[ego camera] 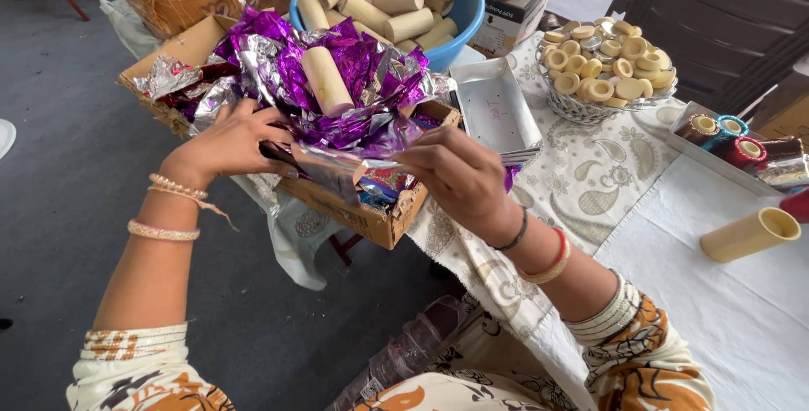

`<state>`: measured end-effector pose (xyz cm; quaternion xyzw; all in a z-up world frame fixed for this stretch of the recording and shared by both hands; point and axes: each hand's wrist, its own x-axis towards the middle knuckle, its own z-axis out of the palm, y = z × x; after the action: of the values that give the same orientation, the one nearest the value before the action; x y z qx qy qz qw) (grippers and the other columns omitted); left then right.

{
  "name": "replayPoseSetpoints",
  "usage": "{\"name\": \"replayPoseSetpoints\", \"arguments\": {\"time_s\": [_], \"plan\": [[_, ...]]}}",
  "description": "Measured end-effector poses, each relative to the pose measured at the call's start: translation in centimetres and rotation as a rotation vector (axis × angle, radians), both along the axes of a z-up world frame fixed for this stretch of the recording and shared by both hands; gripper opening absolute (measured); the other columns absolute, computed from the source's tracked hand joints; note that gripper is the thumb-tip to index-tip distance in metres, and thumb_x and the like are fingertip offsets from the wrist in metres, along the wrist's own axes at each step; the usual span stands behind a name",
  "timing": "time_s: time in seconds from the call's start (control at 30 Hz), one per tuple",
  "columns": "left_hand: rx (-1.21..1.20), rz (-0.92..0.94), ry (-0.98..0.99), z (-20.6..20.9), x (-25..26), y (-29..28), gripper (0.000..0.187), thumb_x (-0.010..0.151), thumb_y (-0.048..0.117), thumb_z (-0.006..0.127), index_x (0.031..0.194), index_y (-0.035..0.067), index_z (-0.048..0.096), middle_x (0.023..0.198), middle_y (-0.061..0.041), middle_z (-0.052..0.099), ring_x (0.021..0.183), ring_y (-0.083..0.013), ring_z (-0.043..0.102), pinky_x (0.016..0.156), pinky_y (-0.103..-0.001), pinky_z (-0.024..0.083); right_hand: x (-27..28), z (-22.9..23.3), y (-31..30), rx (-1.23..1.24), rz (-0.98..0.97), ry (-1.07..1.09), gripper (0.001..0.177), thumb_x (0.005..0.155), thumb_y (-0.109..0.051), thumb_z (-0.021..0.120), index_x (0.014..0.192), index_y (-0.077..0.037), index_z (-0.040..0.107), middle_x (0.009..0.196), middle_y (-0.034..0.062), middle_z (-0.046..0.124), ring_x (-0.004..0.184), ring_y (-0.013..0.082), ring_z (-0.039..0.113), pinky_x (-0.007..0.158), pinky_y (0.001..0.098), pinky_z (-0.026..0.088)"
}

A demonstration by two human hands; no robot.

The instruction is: The person wipes a beige cylindrical object with a cloth, then wraps it in a sheet of shiny purple foil. They use a tape dispenser to apply tape to secure the foil around the cylinder, folding the edges neatly.

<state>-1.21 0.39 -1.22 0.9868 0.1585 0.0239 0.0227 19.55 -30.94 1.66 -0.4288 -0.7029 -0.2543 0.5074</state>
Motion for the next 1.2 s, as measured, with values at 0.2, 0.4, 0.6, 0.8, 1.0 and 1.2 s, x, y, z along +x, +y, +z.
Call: {"name": "replayPoseSetpoints", "arguments": {"time_s": [0.2,0.4,0.6,0.8,1.0,1.2], "plan": [[-0.031,0.025,0.040,0.5,0.7,0.0,0.050,0.065,0.055,0.083,0.106,0.027,0.081,0.110,0.001,0.062,0.116,-0.0275,0.047,0.103,-0.047,0.035,2.0,0.3,-1.8,0.121,-0.103,0.024,0.009,0.094,0.006,0.074,0.096,-0.003,0.072,0.091,0.0085,0.069,0.082,0.0165,0.071,0.067,0.0290,0.059],[-0.043,0.049,0.118,-0.1,0.7,0.7,0.053,0.070,0.056,0.081,0.114,0.026,0.077,0.114,-0.003,0.060,0.120,-0.0271,0.047,0.107,-0.046,0.039,5.5,3.1,-7.3,0.095,-0.252,0.187,0.012,0.100,0.007,0.075,0.097,-0.001,0.066,0.091,0.0064,0.068,0.071,0.0102,0.057,0.053,0.0217,0.043],[0.040,-0.043,0.054,2.5,0.7,-2.0,0.054,0.061,0.054,0.085,0.107,0.027,0.076,0.130,0.000,0.056,0.129,-0.0300,0.042,0.110,-0.052,0.034,8.6,5.4,-13.1,0.035,-0.154,0.531,0.007,0.106,0.002,0.067,0.108,0.001,0.061,0.104,0.0019,0.059,0.085,0.0057,0.059,0.075,0.0194,0.050],[0.149,0.040,-0.034,6.7,1.4,-9.4,0.085,0.057,0.061,0.086,0.126,0.018,0.062,0.124,-0.012,0.054,0.123,-0.0365,0.043,0.106,-0.056,0.035,13.0,3.3,-18.9,-0.213,-0.571,0.299,0.022,0.098,-0.007,0.079,0.114,0.005,0.069,0.099,0.0076,0.066,0.088,0.0105,0.066,0.076,0.0243,0.049],[0.080,0.015,-0.123,5.7,4.1,-11.2,0.050,0.092,0.045,0.066,0.127,0.009,0.063,0.110,-0.017,0.067,0.106,-0.0359,0.065,0.090,-0.050,0.053,17.4,-3.1,-24.1,-0.374,-0.564,0.310,0.021,0.089,-0.003,0.073,0.108,0.002,0.068,0.100,0.0102,0.069,0.093,0.0182,0.066,0.084,0.0309,0.050],[0.437,0.020,-0.126,6.0,6.4,-16.3,0.043,0.097,0.046,0.068,0.113,0.006,0.068,0.097,-0.015,0.070,0.096,-0.0340,0.069,0.086,-0.047,0.055,22.2,-9.9,-28.0,-0.560,-0.622,0.318,0.008,0.093,-0.004,0.071,0.098,0.001,0.067,0.096,0.0151,0.069,0.091,0.0330,0.067,0.081,0.0410,0.053]]}}
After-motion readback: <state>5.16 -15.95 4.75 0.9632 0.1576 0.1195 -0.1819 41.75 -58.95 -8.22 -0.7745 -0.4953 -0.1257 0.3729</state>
